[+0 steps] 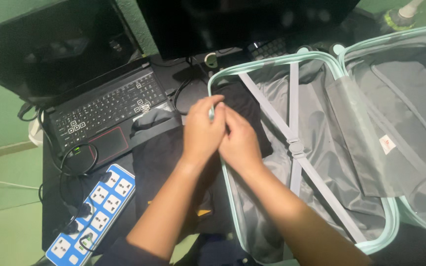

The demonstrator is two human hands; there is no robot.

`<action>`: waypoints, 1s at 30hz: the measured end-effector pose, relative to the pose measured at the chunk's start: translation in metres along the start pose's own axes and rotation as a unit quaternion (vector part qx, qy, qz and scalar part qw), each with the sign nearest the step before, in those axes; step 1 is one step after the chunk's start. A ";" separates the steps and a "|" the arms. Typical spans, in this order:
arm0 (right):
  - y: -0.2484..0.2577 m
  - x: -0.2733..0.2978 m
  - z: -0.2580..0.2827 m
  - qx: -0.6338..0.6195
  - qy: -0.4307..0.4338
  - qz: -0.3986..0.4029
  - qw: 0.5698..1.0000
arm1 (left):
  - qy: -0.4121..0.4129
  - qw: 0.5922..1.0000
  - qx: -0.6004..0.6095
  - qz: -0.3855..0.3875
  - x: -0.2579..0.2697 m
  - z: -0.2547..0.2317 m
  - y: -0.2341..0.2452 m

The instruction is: The person folds several pieces of clothing, including black and blue garments, and places them into a light green suitcase. The person also places a small blue bottle into the suitcase.

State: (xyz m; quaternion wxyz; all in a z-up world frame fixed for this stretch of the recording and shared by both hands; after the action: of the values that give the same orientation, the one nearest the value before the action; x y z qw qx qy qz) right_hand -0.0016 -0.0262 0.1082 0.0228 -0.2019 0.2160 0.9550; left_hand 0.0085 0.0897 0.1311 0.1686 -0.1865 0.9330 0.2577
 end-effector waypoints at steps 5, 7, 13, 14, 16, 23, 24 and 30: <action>-0.031 0.015 0.019 -0.020 -0.099 0.115 0.988 | 0.004 0.999 -0.035 -0.006 0.011 -0.004 0.042; -0.047 0.025 0.020 -0.010 -0.109 0.156 0.982 | 0.001 0.998 -0.053 -0.022 0.022 -0.002 0.059; -0.077 0.040 0.021 0.035 -0.016 0.209 0.977 | 0.065 0.985 -0.137 -0.084 0.058 0.041 0.120; -0.077 0.040 0.026 0.052 0.030 0.199 0.978 | 0.070 0.979 -0.165 -0.094 0.064 0.049 0.128; -0.084 0.048 0.004 0.092 -0.069 0.246 0.962 | 0.088 0.966 -0.217 -0.113 0.078 0.064 0.142; -0.090 0.059 -0.020 0.120 -0.175 0.287 0.934 | 0.336 0.927 -0.148 -0.070 0.108 0.116 0.149; -0.090 0.056 -0.013 0.108 -0.133 0.263 0.950 | 0.319 0.932 -0.154 -0.076 0.107 0.111 0.149; -0.098 0.066 -0.014 -0.097 -0.233 0.237 0.938 | 0.230 0.948 -0.198 -0.093 0.094 0.077 0.154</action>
State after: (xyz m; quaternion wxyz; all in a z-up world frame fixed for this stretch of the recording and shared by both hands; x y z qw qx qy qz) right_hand -0.0442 0.0543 0.0313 -0.1739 0.0824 0.1527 0.9693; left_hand -0.1232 0.2300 0.0941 -0.0677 -0.3564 0.8552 0.3702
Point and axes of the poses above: each hand's wrist, its own x-axis away from the middle knuckle, its own y-axis out of the back of the hand, z = x × y, the point moved 9 cm from there along -x, towards the middle knuckle, and after that the axes turned 5 degrees about -z, right-handed, at the moved point
